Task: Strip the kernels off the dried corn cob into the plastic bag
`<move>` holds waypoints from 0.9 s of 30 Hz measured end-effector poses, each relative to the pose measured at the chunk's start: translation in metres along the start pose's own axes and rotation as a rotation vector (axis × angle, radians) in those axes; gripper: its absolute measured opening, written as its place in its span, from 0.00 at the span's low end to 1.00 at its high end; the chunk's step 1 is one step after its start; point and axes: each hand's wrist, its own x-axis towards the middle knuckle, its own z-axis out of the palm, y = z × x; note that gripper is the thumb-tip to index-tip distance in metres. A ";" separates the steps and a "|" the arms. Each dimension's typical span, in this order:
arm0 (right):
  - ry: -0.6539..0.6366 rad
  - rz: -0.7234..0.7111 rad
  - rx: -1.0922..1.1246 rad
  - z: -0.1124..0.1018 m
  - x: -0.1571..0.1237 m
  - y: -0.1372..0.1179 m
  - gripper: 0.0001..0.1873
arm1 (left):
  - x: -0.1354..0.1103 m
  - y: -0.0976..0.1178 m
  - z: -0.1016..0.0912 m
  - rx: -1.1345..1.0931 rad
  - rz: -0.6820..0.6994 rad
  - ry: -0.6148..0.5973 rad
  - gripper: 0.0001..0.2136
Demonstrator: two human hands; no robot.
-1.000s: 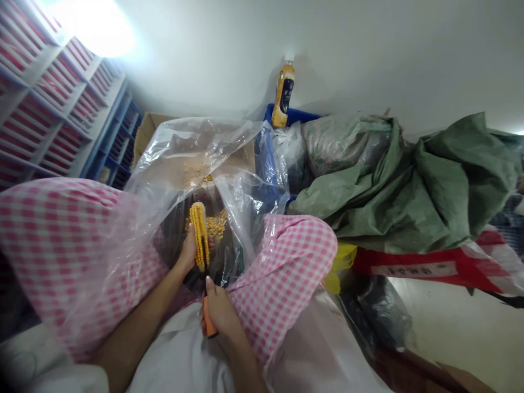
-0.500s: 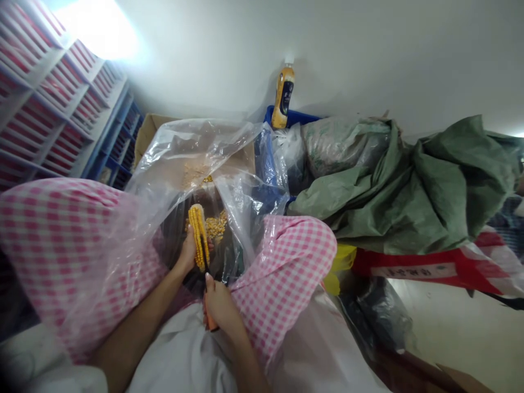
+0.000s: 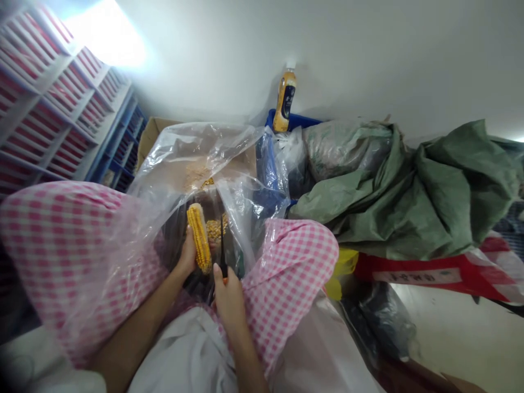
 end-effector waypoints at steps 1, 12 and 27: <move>0.054 -0.056 -0.037 0.000 0.003 -0.001 0.21 | 0.000 0.001 0.001 -0.015 -0.007 -0.018 0.31; 0.134 -0.185 0.176 0.030 0.042 0.017 0.25 | -0.007 0.002 0.008 -0.076 0.005 -0.109 0.33; 0.186 -0.266 0.104 0.033 0.043 0.030 0.22 | -0.006 -0.003 0.008 -0.075 -0.007 -0.073 0.30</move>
